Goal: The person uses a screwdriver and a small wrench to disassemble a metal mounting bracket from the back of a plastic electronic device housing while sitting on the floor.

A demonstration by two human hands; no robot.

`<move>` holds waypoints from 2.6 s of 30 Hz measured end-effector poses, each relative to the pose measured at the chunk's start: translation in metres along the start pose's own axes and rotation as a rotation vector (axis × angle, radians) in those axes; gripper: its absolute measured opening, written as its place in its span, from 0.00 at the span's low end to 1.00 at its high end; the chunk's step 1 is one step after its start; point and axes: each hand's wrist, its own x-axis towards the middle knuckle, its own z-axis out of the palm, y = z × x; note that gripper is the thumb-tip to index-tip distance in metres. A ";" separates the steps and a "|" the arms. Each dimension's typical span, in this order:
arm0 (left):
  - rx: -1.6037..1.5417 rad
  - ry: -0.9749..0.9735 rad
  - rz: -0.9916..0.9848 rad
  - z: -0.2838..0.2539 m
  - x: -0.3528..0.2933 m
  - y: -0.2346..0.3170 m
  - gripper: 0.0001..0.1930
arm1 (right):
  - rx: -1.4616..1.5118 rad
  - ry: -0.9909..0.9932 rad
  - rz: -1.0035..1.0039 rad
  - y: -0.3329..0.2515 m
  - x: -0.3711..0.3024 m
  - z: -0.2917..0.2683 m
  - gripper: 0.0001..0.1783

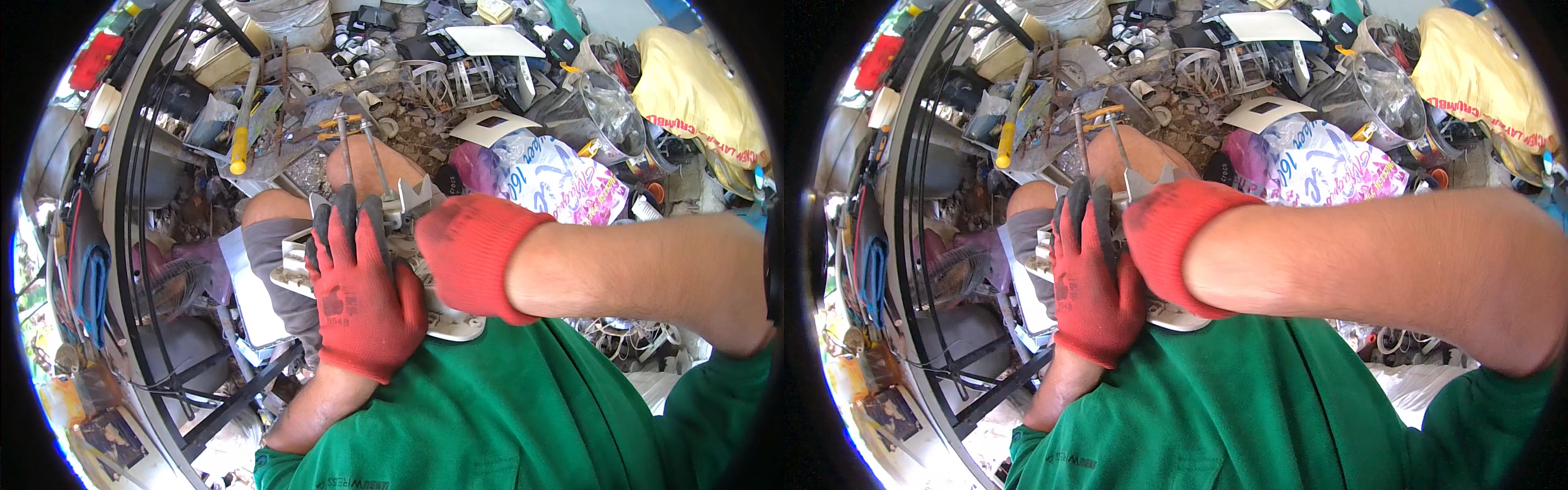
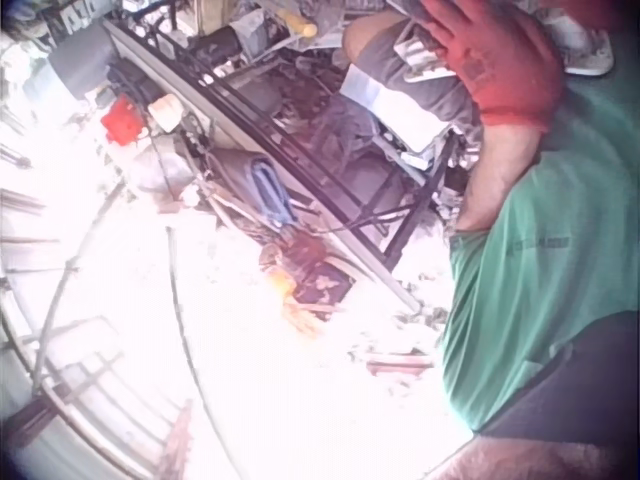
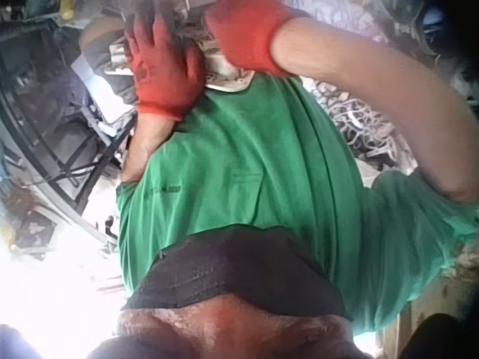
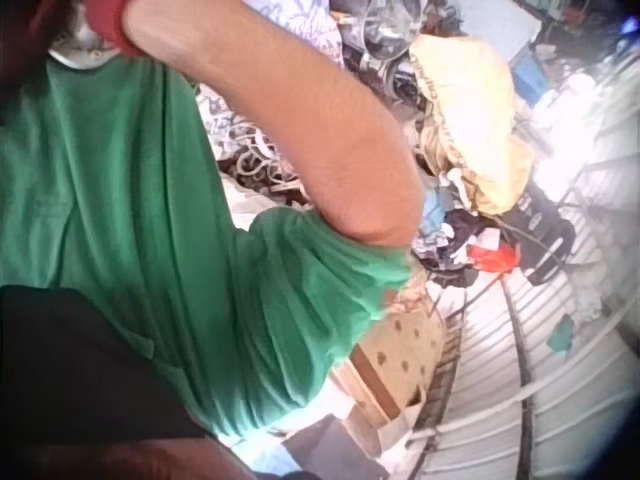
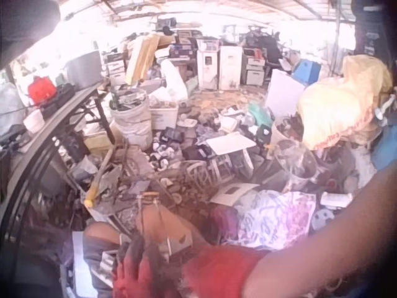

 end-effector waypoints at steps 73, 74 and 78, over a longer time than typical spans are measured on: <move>0.504 0.346 -0.443 0.041 -0.167 -0.058 0.16 | 0.424 0.631 -0.936 -0.120 0.077 0.123 0.16; 0.450 0.380 -0.427 0.040 -0.166 -0.055 0.15 | 0.442 0.608 -0.979 -0.117 0.079 0.121 0.16; 0.183 0.270 -0.379 0.029 -0.178 -0.043 0.15 | 0.494 0.359 -1.065 -0.092 0.084 0.109 0.15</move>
